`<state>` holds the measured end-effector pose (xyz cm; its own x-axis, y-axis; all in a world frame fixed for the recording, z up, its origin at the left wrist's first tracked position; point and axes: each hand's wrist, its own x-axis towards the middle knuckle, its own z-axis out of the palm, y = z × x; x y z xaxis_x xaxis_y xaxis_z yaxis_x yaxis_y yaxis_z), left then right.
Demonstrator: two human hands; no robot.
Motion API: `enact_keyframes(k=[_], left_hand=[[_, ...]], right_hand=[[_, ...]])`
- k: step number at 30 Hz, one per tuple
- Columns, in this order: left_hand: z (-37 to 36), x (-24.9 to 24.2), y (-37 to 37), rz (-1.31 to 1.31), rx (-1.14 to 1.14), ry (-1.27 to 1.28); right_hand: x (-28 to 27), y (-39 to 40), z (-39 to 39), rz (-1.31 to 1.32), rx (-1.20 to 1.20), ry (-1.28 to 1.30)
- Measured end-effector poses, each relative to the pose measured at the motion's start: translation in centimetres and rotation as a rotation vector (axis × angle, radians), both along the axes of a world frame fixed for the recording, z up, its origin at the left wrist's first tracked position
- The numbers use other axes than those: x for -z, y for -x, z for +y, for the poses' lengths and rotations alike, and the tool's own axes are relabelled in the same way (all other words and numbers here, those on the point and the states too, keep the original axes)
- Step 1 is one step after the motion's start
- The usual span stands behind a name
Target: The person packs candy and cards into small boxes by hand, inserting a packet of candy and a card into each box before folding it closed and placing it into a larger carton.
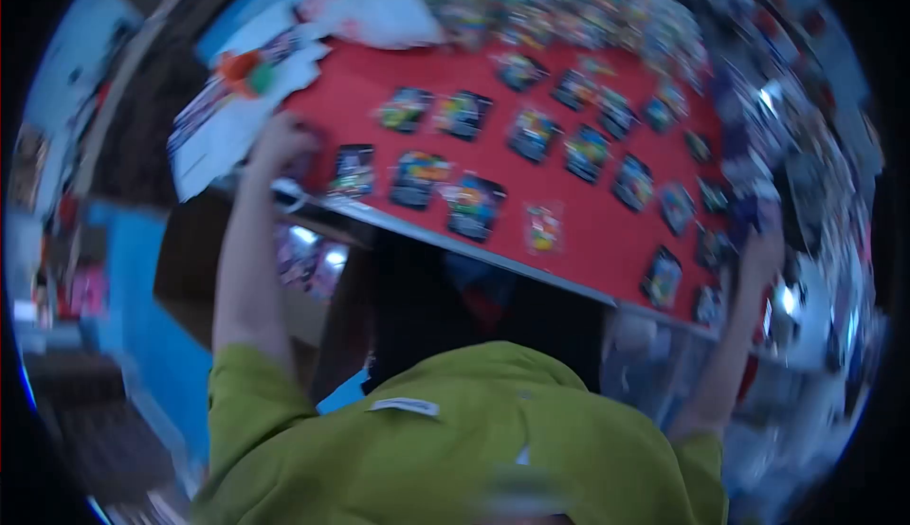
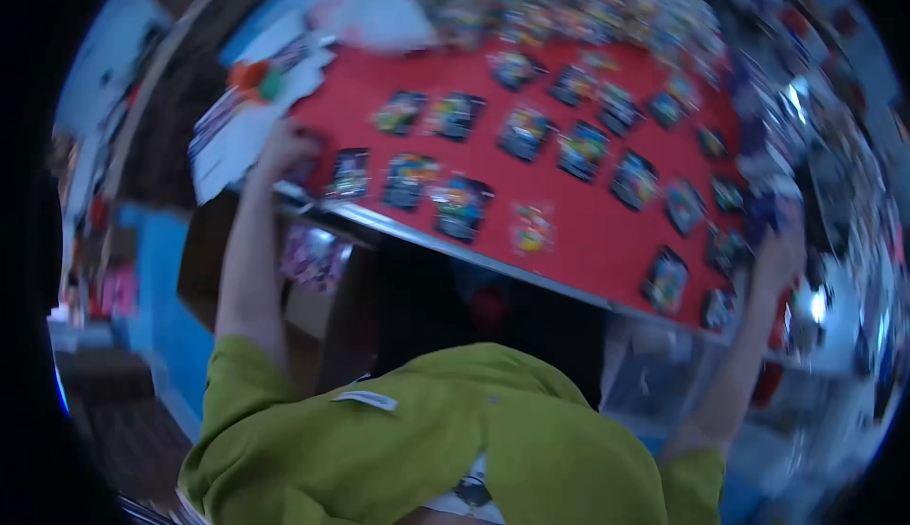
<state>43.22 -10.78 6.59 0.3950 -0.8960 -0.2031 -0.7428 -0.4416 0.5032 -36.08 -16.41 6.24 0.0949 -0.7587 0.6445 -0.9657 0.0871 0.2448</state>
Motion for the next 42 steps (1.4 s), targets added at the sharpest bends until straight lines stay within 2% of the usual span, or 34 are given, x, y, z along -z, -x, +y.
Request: enact_keyframes(k=[1, 2, 3, 4, 5, 6, 8, 10, 11, 13, 14, 16, 18, 20, 21, 22, 23, 24, 26, 27, 29, 30, 32, 33, 34, 36, 38, 40, 42], left_hand=[[0.7, -0.6, 0.8, -0.091, -0.006, 0.035], [0.4, 0.8, -0.5, -0.344, 0.152, 0.088], [0.6, 1.4, -0.9, -0.313, 0.127, 0.095], [1.1, 0.0, 0.6, -0.344, 0.050, 0.007], [1.1, 0.1, 0.7, -0.278, 0.035, 0.008], [1.2, -0.1, 0.9, -0.309, 0.023, 0.001], [1.3, 0.2, 1.2, -0.321, 0.011, -0.002], [1.8, 1.1, 1.5, -0.438, 0.008, 0.217], [1.8, 1.4, 1.6, -0.429, -0.003, 0.215], [1.6, 1.9, 2.2, -0.806, -0.070, 0.609], [1.2, 2.0, 2.8, -0.797, -0.080, 0.602], [0.4, -0.4, 5.9, -0.428, -0.025, 1.009], [0.1, -2.5, 11.9, 0.003, 0.129, 1.140], [1.8, -5.7, 19.6, 0.790, 0.263, 0.817], [2.0, -5.5, 23.4, 1.095, 0.347, 0.695], [2.4, -5.7, 26.4, 1.166, 0.385, 0.590], [2.6, -5.8, 28.7, 1.233, 0.420, 0.484], [2.3, -5.2, 30.7, 1.231, 0.423, 0.486], [1.8, -3.8, 33.3, 1.643, 0.389, 0.457], [2.2, -3.4, 33.3, 1.639, 0.382, 0.458], [3.3, -2.7, 32.5, 2.033, 0.189, 0.297], [3.6, -2.1, 31.8, 2.028, 0.174, 0.299], [4.0, -0.9, 30.7, 2.066, 0.346, 0.029], [5.0, -1.7, 31.0, 2.029, 0.285, -0.027], [5.4, -1.4, 31.3, 2.056, 0.286, -0.061], [4.9, -0.7, 32.5, 1.897, 0.310, -0.243], [5.3, -0.8, 32.2, 1.960, 0.372, -0.204], [5.5, -1.5, 31.9, 1.885, 0.418, -0.233], [6.0, -2.4, 31.8, 1.921, 0.381, -0.290]], right_hand=[[-0.2, -0.4, -1.0, -0.069, 0.332, -0.169], [4.4, 5.8, -3.2, 0.086, 0.306, -0.166], [5.3, 6.9, -4.0, 0.129, 0.240, -0.111], [1.7, 3.2, -1.3, 0.059, 0.273, -0.373], [6.0, 8.8, -4.5, 0.406, 0.061, 0.038], [5.5, 8.9, -4.4, 0.498, 0.227, -0.154], [4.2, 6.4, -4.5, 0.456, 0.250, -0.208], [2.6, 4.5, -3.4, 0.368, 0.348, -0.352], [2.0, 3.7, -3.0, 0.323, 0.396, -0.427], [1.1, 3.1, -2.1, 0.412, 0.313, -0.317], [0.7, 2.8, -1.6, 0.486, 0.237, -0.211], [-1.2, 0.9, -0.8, 0.546, 0.305, -0.125], [-3.4, -3.1, 0.1, 0.595, 0.370, -0.041], [-6.1, -9.9, 1.8, 0.548, 0.003, 0.261], [-6.9, -14.6, 3.0, 0.317, -0.182, 0.239], [-7.3, -19.5, 4.2, 0.081, -0.365, 0.219], [-6.8, -23.7, 5.5, -0.021, -0.504, 0.187], [-5.9, -27.1, 7.0, -0.124, -0.643, 0.151], [-4.9, -31.7, 10.5, -0.201, -0.835, -0.095], [-5.2, -33.1, 12.1, -0.205, -0.841, -0.097], [-5.5, -35.2, 13.9, -0.371, -0.854, -0.391], [-5.3, -35.3, 13.7, -0.378, -0.861, -0.400], [-4.8, -34.4, 12.4, -0.846, -0.977, -0.472], [-4.0, -34.1, 11.4, -0.726, -0.917, -0.380], [-2.4, -33.8, 10.4, -0.735, -0.940, -0.348], [-0.4, -33.0, 9.7, -0.678, -0.981, -0.242], [-0.5, -32.5, 9.6, -0.628, -1.006, -0.162], [-1.3, -32.9, 9.9, -0.620, -0.979, -0.128], [-2.0, -32.9, 10.1, -0.642, -0.955, -0.116]])
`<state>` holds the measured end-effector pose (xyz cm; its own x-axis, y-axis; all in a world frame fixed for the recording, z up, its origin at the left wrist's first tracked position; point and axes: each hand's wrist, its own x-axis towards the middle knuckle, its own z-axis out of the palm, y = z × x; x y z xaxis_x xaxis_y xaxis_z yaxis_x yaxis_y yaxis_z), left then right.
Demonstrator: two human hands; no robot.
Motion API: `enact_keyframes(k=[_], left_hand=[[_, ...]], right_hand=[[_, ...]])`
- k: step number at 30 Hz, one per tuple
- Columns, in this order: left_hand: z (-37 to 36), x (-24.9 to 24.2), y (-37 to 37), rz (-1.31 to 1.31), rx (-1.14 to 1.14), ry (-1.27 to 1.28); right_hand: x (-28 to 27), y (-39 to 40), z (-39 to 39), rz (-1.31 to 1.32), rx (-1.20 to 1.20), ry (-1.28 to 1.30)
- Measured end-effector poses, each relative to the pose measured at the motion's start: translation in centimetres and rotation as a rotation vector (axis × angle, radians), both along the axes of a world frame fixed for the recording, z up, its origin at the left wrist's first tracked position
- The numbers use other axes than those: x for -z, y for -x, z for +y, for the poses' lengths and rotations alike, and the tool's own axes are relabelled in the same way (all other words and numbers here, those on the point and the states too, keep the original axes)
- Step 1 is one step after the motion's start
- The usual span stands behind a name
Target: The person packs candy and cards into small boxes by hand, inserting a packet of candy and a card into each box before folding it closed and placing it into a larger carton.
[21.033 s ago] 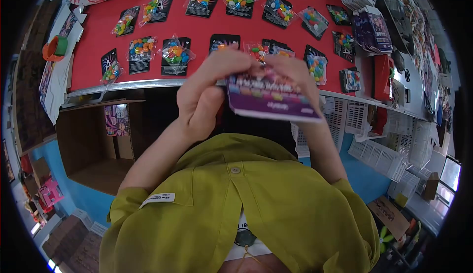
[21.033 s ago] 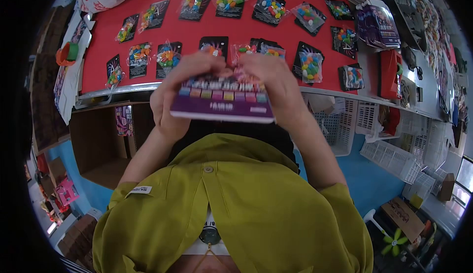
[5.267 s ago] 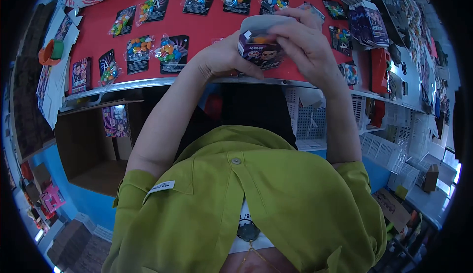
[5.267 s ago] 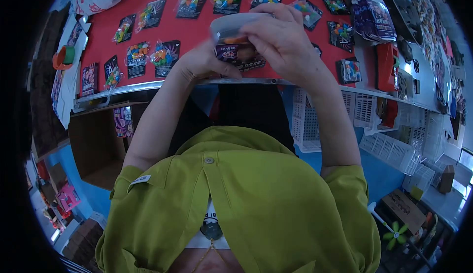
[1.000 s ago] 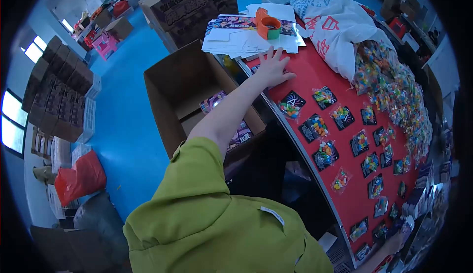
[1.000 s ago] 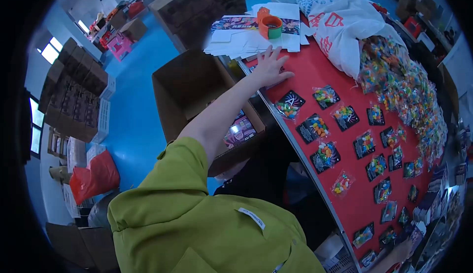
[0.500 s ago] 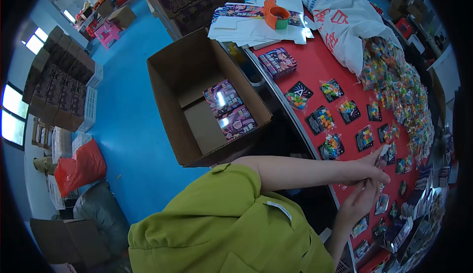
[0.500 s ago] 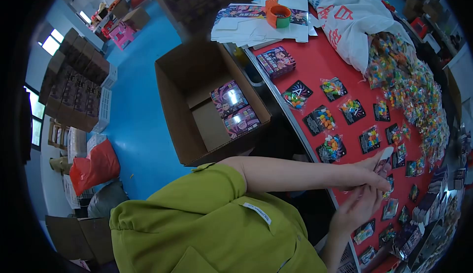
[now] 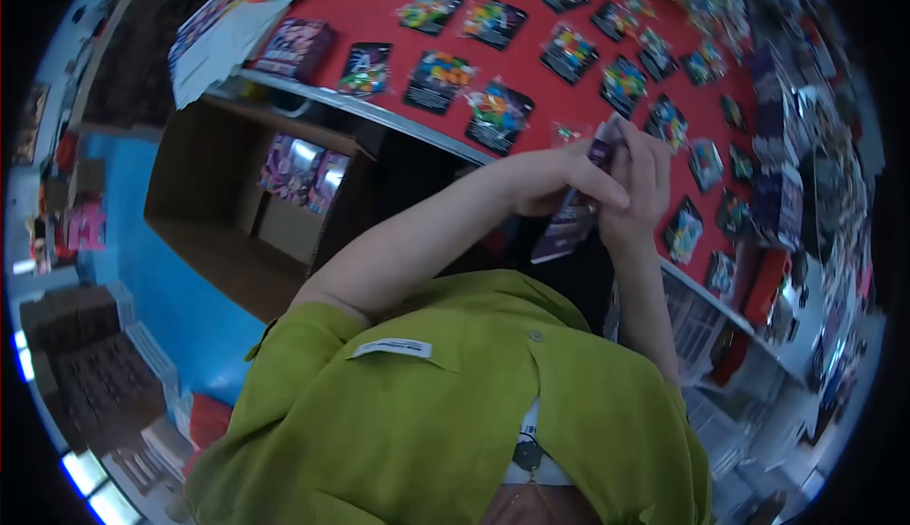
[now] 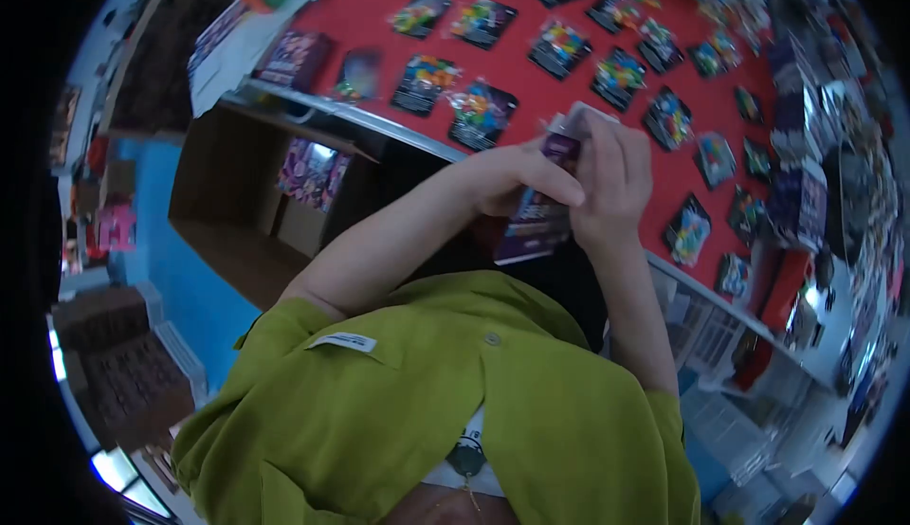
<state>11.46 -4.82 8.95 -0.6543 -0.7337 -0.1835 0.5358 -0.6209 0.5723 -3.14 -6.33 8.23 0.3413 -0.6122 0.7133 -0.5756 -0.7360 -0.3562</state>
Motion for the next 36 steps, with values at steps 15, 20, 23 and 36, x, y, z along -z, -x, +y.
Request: enact_keyframes(k=[15, 20, 23, 36], left_hand=[[0.0, 2.6, 2.2, -0.313, -0.391, -0.141], [0.4, 3.6, 4.6, -0.547, -0.798, 0.374], [0.4, 5.1, 5.0, -0.615, -0.860, 0.630], [-0.1, 6.7, 4.8, -0.710, -0.603, 0.676]], right_hand=[[2.0, 3.2, 3.6, -0.582, -0.022, -0.946], [4.6, 4.0, 3.4, -0.645, 0.000, -0.828], [4.6, 4.0, 3.5, -0.782, -0.029, -0.695], [4.2, 7.0, 4.4, -0.714, -0.069, -0.806]])
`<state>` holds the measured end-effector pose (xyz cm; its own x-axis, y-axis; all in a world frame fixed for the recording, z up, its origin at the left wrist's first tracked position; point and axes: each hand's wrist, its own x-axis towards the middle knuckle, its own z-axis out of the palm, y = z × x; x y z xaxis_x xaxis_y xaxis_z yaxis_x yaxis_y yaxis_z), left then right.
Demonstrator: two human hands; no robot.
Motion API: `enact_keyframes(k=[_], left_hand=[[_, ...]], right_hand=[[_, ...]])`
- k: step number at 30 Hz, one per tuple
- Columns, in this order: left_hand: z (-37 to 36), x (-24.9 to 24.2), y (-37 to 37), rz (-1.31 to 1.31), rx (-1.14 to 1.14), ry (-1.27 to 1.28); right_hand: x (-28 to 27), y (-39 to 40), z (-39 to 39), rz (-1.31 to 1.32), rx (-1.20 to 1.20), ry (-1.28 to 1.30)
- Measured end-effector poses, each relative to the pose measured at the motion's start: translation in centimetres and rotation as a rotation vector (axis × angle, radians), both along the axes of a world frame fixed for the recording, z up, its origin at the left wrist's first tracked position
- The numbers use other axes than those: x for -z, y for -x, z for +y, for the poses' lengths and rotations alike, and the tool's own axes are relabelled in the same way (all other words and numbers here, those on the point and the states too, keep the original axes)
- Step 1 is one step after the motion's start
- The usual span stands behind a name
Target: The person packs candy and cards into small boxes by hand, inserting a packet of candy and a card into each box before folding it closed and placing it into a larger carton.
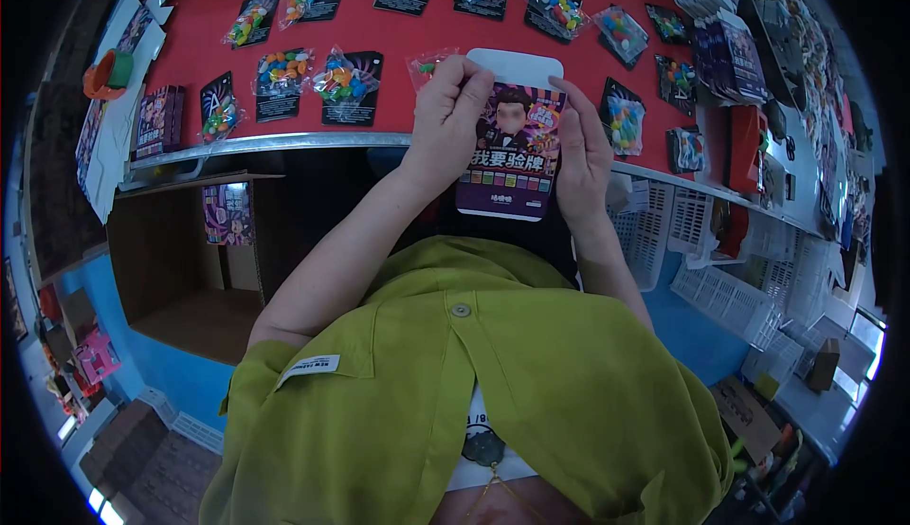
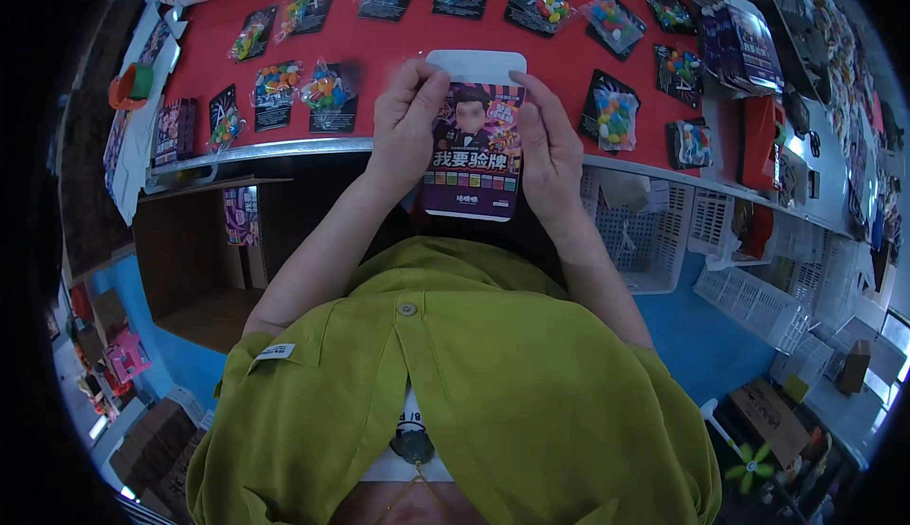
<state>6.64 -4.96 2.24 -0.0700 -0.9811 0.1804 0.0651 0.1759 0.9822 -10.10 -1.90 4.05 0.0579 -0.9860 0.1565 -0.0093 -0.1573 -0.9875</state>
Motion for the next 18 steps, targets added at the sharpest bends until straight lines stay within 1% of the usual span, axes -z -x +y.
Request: enact_keyframes(k=[1, 2, 4, 5, 7, 8, 10, 11, 13, 14, 16, 18], left_hand=[[-0.1, 0.2, 0.1, -0.022, 0.032, -0.034], [-0.2, 0.4, 0.3, -0.021, 0.038, -0.035], [-0.4, 0.4, 0.7, 0.031, 0.044, -0.104], [-0.4, 0.3, 0.9, 0.030, 0.044, -0.105], [-0.5, -0.4, 1.5, 0.100, -0.014, -0.117], [-0.4, -0.4, 1.7, 0.101, -0.016, -0.119], [-0.2, -0.2, 1.9, -0.095, -0.029, -0.010], [-0.2, 0.2, 1.8, -0.096, -0.033, -0.012], [-0.2, 0.9, 1.5, -0.474, -0.051, 0.104], [-0.4, 1.0, 1.5, -0.474, -0.055, 0.101], [-0.5, 0.4, 1.5, -0.541, -0.037, 0.032], [-0.4, 0.1, 1.4, -0.498, -0.029, -0.019]], right_hand=[[0.4, 0.6, -0.3, 0.086, 0.018, -0.031], [0.6, 1.3, -0.8, 0.087, 0.023, -0.033], [0.9, 2.1, -1.7, 0.377, 0.015, 0.203], [0.9, 2.0, -1.5, 0.376, 0.016, 0.202], [0.2, 1.6, -0.9, 0.536, 0.068, 0.188], [0.5, 1.7, -1.0, 0.536, 0.066, 0.187], [1.3, 2.2, -1.2, 0.662, 0.070, 0.396], [1.1, 2.7, -1.1, 0.660, 0.066, 0.395], [-0.5, 3.6, -0.1, 1.043, -0.057, 0.665], [-1.1, 3.8, 0.5, 1.042, -0.062, 0.666], [-1.8, 3.9, 1.8, 1.185, -0.220, 0.594], [-0.7, 3.7, 2.2, 1.170, -0.225, 0.633]])
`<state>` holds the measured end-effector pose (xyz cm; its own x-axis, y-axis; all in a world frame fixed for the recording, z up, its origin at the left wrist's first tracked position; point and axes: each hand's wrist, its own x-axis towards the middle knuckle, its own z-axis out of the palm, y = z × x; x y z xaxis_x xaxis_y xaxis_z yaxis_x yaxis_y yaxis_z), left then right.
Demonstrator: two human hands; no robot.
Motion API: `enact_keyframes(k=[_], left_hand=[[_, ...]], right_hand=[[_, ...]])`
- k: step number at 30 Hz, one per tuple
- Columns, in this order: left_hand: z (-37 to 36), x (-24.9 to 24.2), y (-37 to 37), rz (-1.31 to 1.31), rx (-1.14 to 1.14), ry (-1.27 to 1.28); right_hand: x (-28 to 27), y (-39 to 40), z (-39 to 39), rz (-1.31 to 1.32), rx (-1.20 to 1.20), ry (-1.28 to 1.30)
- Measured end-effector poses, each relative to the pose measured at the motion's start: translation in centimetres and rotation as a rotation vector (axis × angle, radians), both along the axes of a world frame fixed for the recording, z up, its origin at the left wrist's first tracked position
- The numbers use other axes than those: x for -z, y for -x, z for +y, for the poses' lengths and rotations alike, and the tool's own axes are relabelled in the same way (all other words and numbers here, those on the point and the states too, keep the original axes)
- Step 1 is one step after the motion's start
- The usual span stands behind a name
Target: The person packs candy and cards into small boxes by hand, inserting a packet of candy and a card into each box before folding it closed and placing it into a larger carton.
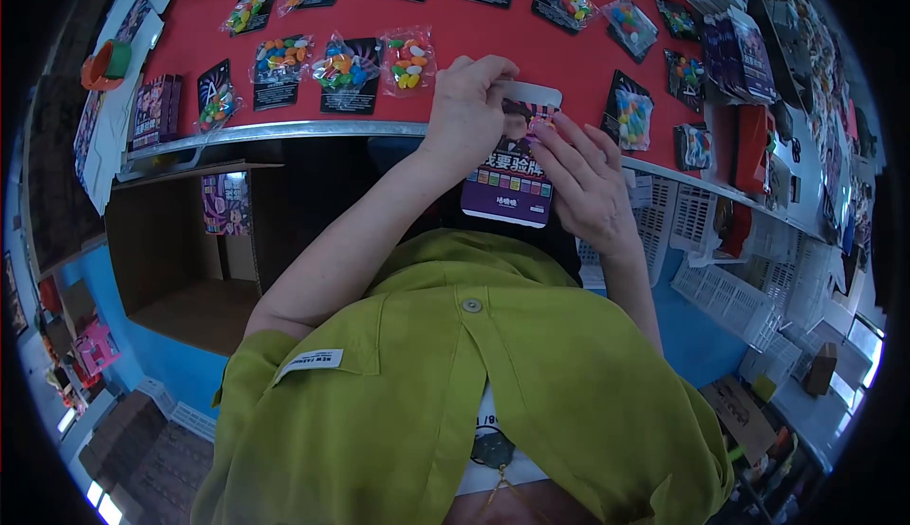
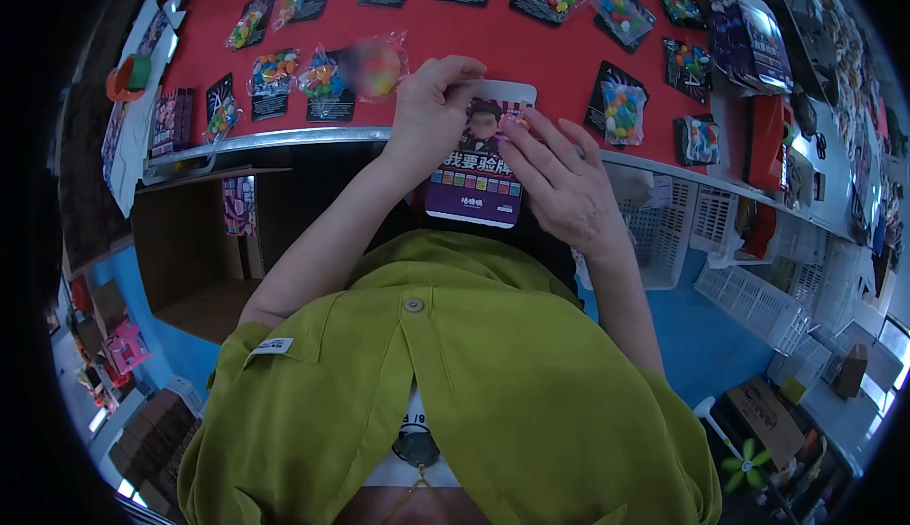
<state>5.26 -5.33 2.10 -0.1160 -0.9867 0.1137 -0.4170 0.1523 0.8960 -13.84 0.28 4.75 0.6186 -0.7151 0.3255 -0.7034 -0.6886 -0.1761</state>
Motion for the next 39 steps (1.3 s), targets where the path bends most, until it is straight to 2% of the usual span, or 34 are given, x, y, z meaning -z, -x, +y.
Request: enact_keyframes(k=[2, 4, 5, 6, 8, 9, 11, 12, 14, 15, 17, 18, 20, 21, 23, 24, 26, 27, 29, 32, 35, 39], left_hand=[[0.1, 0.0, 0.2, 0.048, 0.013, -0.047], [0.7, -1.0, -0.5, 0.656, 0.047, -0.072], [1.3, -2.4, -1.6, 0.907, 0.157, -0.323], [1.5, -2.1, -1.8, 0.905, 0.165, -0.324], [1.7, -1.3, -1.9, 0.676, 0.235, 0.051], [1.7, -1.6, -1.8, 0.680, 0.230, 0.057], [1.7, -2.4, -1.6, 0.587, 0.178, -0.011], [1.4, -2.7, -1.5, 0.587, 0.177, -0.011], [0.5, -3.4, -1.3, 0.585, 0.144, -0.123], [0.2, -3.7, -1.1, 0.586, 0.143, -0.127], [-0.6, -4.4, -0.5, 0.669, 0.108, -0.236], [-1.1, -4.6, -0.4, 0.669, 0.118, -0.238], [-1.9, -4.9, -0.2, 0.626, 0.067, -0.361], [-2.2, -4.8, -0.2, 0.627, 0.068, -0.361], [-2.6, -4.2, -0.7, 0.590, 0.234, -0.260], [-2.5, -3.9, -0.9, 0.589, 0.231, -0.261], [-2.4, -3.4, -1.2, 0.639, 0.346, 0.047], [-2.5, -3.3, -1.6, 0.642, 0.348, 0.045], [-2.6, -2.8, -2.6, 0.077, 0.423, 0.472], [-2.2, -3.1, -2.9, -0.042, 0.445, 0.571], [-2.0, -3.3, -2.5, -0.003, 0.409, 0.530], [-2.1, -3.4, -2.5, 0.014, 0.395, 0.561]], right_hand=[[0.5, 0.2, 0.0, -0.008, -0.009, 0.028], [0.8, 0.4, -1.3, -0.237, 0.032, 0.015], [0.2, 0.0, -1.8, -0.261, 0.043, 0.018], [0.2, 0.0, -2.1, -0.262, 0.050, 0.022], [0.1, 0.0, -2.8, -0.349, 0.171, -0.190], [-0.1, 0.1, -3.0, -0.344, 0.164, -0.188], [-0.5, 0.2, -3.2, -0.382, 0.235, -0.413], [-0.8, 0.0, -3.2, -0.381, 0.234, -0.413], [-1.3, -0.2, -3.0, -0.767, 0.212, -0.655], [-1.1, -0.4, -3.1, -0.766, 0.215, -0.659], [-0.6, -1.0, -3.6, -1.132, 0.129, -0.711], [-0.4, -1.3, -3.8, -1.134, 0.136, -0.704], [0.1, -1.8, -4.0, -1.740, 0.163, -0.980], [0.3, -1.8, -4.1, -1.739, 0.164, -0.980], [0.7, -2.1, -4.2, -1.440, -0.008, -0.645], [0.9, -2.1, -4.5, -1.441, -0.009, -0.648], [1.3, -1.6, -5.2, -0.627, 0.113, 0.184], [1.5, -0.9, -5.5, -0.624, 0.116, 0.183], [1.8, 0.4, -5.5, -0.275, 0.049, 0.402], [-0.1, 0.2, -4.4, -0.334, 0.012, 0.254], [0.4, 0.2, -4.8, -0.469, 0.002, 0.204], [-0.4, 0.0, -4.8, -0.467, 0.045, 0.192]])
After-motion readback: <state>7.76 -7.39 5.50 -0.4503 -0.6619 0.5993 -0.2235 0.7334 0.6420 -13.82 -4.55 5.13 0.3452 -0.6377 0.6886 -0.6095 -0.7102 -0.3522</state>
